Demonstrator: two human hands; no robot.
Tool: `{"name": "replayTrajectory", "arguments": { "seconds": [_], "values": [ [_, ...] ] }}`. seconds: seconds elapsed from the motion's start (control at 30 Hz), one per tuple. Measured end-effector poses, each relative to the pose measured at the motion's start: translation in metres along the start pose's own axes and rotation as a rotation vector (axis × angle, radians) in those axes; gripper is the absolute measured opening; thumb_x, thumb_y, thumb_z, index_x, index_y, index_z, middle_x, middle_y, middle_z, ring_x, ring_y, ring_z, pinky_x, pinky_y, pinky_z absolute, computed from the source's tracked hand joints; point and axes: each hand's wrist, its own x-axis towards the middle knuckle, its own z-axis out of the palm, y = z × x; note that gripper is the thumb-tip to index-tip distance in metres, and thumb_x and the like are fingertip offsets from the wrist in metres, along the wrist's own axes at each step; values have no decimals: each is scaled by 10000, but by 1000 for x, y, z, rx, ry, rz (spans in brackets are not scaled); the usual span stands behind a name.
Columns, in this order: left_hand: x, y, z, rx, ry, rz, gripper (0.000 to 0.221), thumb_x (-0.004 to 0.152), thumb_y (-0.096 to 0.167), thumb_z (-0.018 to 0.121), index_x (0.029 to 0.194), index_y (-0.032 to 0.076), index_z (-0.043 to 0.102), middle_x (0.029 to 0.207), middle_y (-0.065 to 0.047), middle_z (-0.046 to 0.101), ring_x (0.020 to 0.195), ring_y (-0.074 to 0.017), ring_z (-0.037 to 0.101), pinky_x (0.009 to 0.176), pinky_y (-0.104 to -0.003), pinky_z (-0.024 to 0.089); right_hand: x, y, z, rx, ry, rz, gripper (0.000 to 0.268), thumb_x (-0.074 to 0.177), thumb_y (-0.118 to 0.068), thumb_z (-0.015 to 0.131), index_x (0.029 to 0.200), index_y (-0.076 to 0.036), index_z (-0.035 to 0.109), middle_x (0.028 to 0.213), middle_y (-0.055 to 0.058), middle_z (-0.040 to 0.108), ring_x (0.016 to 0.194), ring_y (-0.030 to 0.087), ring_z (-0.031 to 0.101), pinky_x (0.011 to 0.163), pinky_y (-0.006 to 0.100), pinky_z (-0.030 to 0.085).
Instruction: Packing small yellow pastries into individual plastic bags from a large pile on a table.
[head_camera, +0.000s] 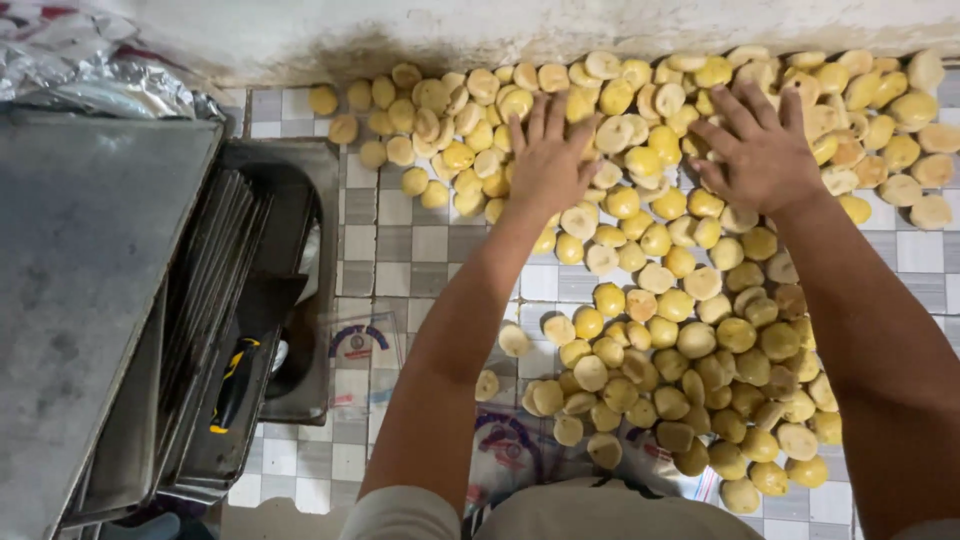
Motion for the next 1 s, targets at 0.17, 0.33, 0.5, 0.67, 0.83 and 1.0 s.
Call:
{"name": "replayTrajectory", "arguments": {
  "seconds": [0.17, 0.33, 0.5, 0.67, 0.83, 1.0],
  "values": [
    [-6, 11, -4, 7, -61, 43, 496, 870, 441, 537, 1340, 332, 421, 1479, -97, 158, 1352, -386, 107, 1076, -632, 80, -4, -6, -7, 64, -1, 121, 604, 939, -540, 253, 1387, -179, 432, 1555, 185, 204, 1407, 399, 156, 1048, 635, 70],
    [-2, 19, 14, 182, 38, -137, 620, 907, 474, 553, 1431, 288, 280, 1495, -141, 19, 1363, -420, -3, 1058, -680, 69, 9, -49, -26, 185, -104, -57, 727, 850, -679, 85, 1465, -295, 18, 1519, 87, 78, 1354, 371, 184, 1033, 658, -47],
    [-61, 52, -52, 292, -323, 84, 548, 895, 604, 155, 1409, 416, 189, 1510, -19, -16, 1359, -354, -57, 1074, -642, 35, 6, -81, -87, 129, -441, 254, 744, 830, -227, 433, 1453, -300, 34, 1496, 135, -140, 1363, 353, -135, 1029, 611, -92],
    [-67, 18, 27, 171, 247, 66, 621, 906, 540, 616, 1420, 296, 368, 1487, -106, 128, 1357, -431, 52, 1006, -688, 217, -71, -35, -19, 80, -265, 142, 545, 850, -452, 362, 1358, -255, 361, 1576, 127, 69, 1415, 377, 15, 1013, 670, -3],
    [-179, 39, 6, -56, 338, 100, 570, 924, 315, 740, 1411, 226, 458, 1512, -49, 27, 1397, -396, -6, 1114, -603, 219, -180, -75, -63, 221, 73, 184, 529, 956, -202, 570, 1431, -3, 450, 1492, 290, 233, 1296, 548, 234, 840, 761, 274],
    [-310, 61, -4, -469, 112, 75, 513, 879, 330, 619, 1326, 111, 499, 1462, -166, 286, 1380, -429, 115, 1073, -584, 215, -283, -175, -53, 302, 139, 158, 662, 866, -117, 657, 1429, -52, 314, 1456, 365, 170, 1323, 582, 225, 972, 771, 121]
  ]
}}
